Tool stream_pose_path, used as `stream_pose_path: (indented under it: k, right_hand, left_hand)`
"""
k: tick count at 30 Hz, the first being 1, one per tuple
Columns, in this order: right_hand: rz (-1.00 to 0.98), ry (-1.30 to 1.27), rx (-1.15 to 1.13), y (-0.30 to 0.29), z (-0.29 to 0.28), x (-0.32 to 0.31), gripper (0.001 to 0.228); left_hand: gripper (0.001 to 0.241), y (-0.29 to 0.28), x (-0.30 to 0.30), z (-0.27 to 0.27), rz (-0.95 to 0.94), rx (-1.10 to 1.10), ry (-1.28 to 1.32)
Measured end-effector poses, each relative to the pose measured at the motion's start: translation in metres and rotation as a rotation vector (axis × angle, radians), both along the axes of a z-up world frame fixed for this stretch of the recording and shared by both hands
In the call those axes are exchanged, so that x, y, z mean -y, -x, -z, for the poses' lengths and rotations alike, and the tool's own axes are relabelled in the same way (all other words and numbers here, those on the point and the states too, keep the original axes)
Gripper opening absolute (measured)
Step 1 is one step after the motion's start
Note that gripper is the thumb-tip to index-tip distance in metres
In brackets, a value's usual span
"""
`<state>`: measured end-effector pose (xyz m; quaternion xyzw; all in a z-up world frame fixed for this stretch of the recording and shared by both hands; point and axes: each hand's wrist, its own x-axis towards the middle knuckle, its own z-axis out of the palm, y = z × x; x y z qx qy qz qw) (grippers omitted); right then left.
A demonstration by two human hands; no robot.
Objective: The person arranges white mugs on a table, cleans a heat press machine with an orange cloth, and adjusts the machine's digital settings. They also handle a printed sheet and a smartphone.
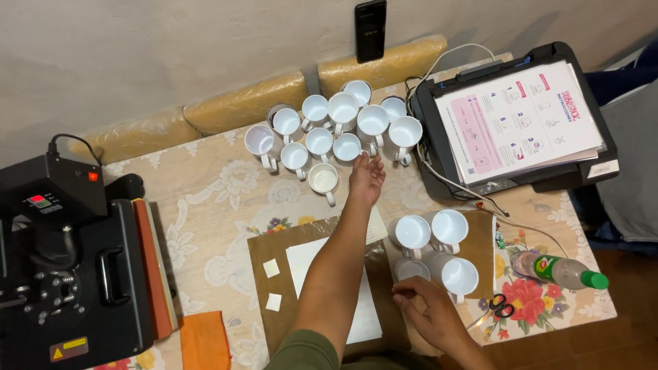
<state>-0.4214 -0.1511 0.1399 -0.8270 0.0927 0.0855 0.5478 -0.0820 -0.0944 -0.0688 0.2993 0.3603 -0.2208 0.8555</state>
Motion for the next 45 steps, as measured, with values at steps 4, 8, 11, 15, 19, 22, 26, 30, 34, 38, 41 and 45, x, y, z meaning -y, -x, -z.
stream_pose_path:
  k: [4,8,11,15,19,22,26,30,34,38,41,45]
  right_hand:
    - [0.013,0.037,0.012,0.000,0.009,0.002,0.022]
    - [0.018,-0.004,0.002,-0.007,0.006,-0.003,0.022]
    - [0.000,0.005,-0.025,-0.011,0.008,-0.004,0.022]
    - [-0.009,0.019,-0.009,-0.013,0.014,-0.004,0.021]
    - [-0.004,0.015,-0.008,-0.012,0.016,-0.001,0.020]
    - [0.005,0.009,-0.018,-0.010,0.014,0.002,0.020]
    - [0.021,-0.010,0.033,-0.001,0.019,0.004,0.019]
    - [0.024,0.005,0.070,0.003,0.036,0.005,0.016]
    - [0.028,-0.022,0.122,0.005,0.049,0.009,0.014]
    - [0.071,-0.008,-0.005,0.004,0.066,0.015,0.017]
    - [0.098,-0.047,-0.065,0.002,0.070,0.019,0.018]
    - [0.126,-0.083,-0.039,-0.005,0.065,0.020,0.020]
  left_hand:
    - [0.041,0.015,0.001,-0.007,-0.034,-0.004,-0.115]
    - [0.018,0.051,-0.011,-0.042,0.079,-0.005,-0.544]
    - [0.027,0.080,-0.028,-0.064,0.272,0.072,-0.889]
    - [0.035,0.107,-0.056,-0.087,0.236,0.354,-1.069]
    - [0.040,0.073,-0.087,-0.152,0.259,0.422,-1.173]
    - [0.035,0.010,-0.113,-0.182,0.078,0.783,-1.373]
    - [0.024,-0.105,-0.137,-0.183,0.175,1.166,-1.649]
    - [0.018,-0.187,-0.130,-0.189,0.649,1.206,-1.585]
    - [0.016,-0.239,-0.113,-0.145,0.848,1.190,-1.648]
    - [0.024,-0.246,-0.092,-0.158,1.144,1.033,-1.546]
    - [0.020,-0.264,-0.087,-0.138,1.257,1.033,-1.518]
    - [0.035,-0.265,-0.078,-0.150,1.437,0.971,-1.511]
